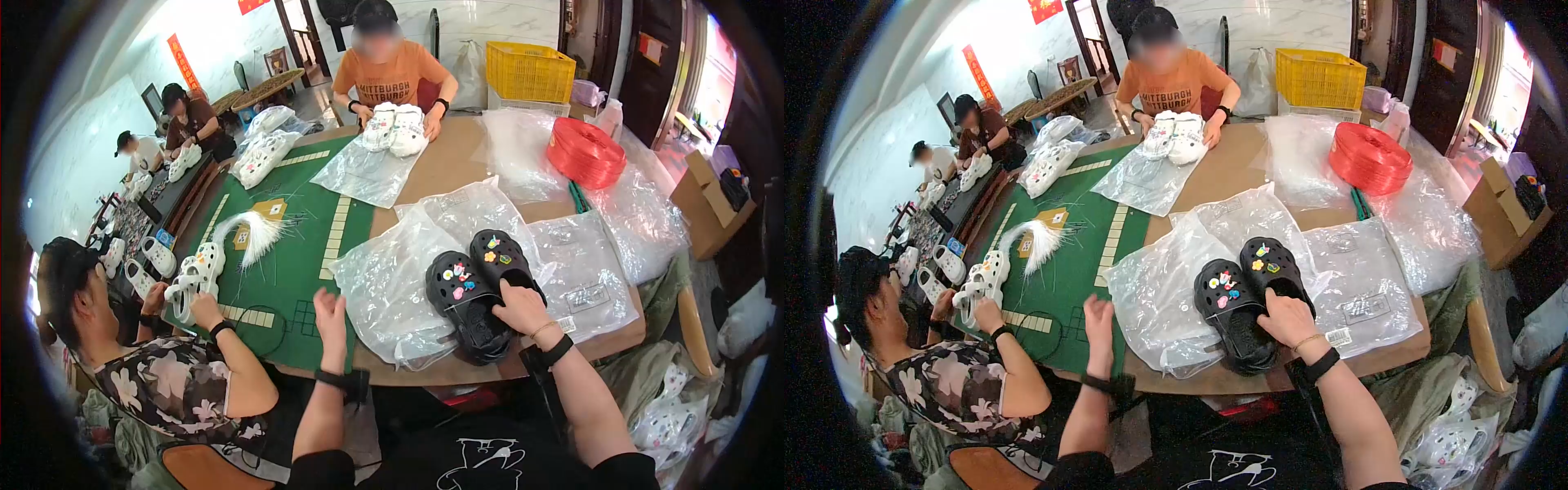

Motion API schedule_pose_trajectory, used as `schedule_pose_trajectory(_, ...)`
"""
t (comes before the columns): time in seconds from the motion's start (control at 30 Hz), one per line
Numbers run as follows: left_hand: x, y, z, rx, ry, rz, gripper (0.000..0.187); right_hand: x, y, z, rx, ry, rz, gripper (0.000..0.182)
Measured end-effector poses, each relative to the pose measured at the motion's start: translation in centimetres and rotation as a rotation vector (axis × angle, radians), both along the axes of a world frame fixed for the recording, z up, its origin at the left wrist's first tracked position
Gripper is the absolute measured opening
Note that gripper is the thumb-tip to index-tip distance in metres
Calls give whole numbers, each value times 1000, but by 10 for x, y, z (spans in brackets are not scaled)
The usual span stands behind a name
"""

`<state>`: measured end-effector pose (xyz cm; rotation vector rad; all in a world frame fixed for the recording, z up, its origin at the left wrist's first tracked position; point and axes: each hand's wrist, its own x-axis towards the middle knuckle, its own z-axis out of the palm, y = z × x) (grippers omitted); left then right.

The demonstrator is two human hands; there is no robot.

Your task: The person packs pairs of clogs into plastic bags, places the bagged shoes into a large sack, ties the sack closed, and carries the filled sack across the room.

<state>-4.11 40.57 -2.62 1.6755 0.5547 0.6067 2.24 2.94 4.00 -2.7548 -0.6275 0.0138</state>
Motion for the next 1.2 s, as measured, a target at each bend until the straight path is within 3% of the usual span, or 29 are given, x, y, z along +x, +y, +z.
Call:
schedule_pose_trajectory(0.1,62,34,-6,513,-21,25,50,-6,8,8,-55,43,-23,40)
schedule_pose_trajectory(0.17,99,51,-22,773,160,50,53,-6,7,3,-54,16,-19,45)
schedule_pose_trajectory(0.2,110,54,-23,757,321,-2,59,-6,7,3,-60,23,-21,48)
schedule_pose_trajectory(0.3,126,84,-33,635,381,-254,27,-6,5,-2,-73,22,-15,55)
schedule_pose_trajectory(0.37,121,102,-31,631,265,-96,12,-5,4,-3,-74,18,-18,57)
schedule_pose_trajectory(0.43,110,101,-21,655,413,-211,18,-7,5,3,-90,42,3,54)
schedule_pose_trajectory(0.5,107,88,-8,1070,523,35,23,-8,6,2,-86,45,1,51)
schedule_pose_trajectory(0.53,110,80,2,1158,407,59,25,-7,6,2,-83,37,2,48)
schedule_pose_trajectory(0.6,133,60,21,1069,178,-72,24,-7,6,2,-80,50,-6,45)
schedule_pose_trajectory(0.67,168,39,18,645,79,-559,26,-9,7,2,-82,64,-9,42)
schedule_pose_trajectory(0.73,167,-21,54,-9,401,-887,33,-10,7,4,-73,56,-15,39)
schedule_pose_trajectory(0.77,178,-25,33,-10,398,-896,33,-9,7,5,-77,56,-24,39)
schedule_pose_trajectory(0.83,214,-21,-43,831,43,-706,41,-11,8,4,-38,40,-12,38)
schedule_pose_trajectory(0.87,230,-12,-63,987,58,-507,47,-12,9,8,-40,49,-19,38)
schedule_pose_trajectory(1.1,244,-38,-2,834,277,-496,48,-12,9,9,-31,53,-19,39)
schedule_pose_trajectory(1.13,246,-41,-9,903,213,-476,34,-13,9,9,-30,60,-26,39)
schedule_pose_trajectory(1.2,247,-45,-6,905,270,-450,26,-12,9,12,-17,62,-21,37)
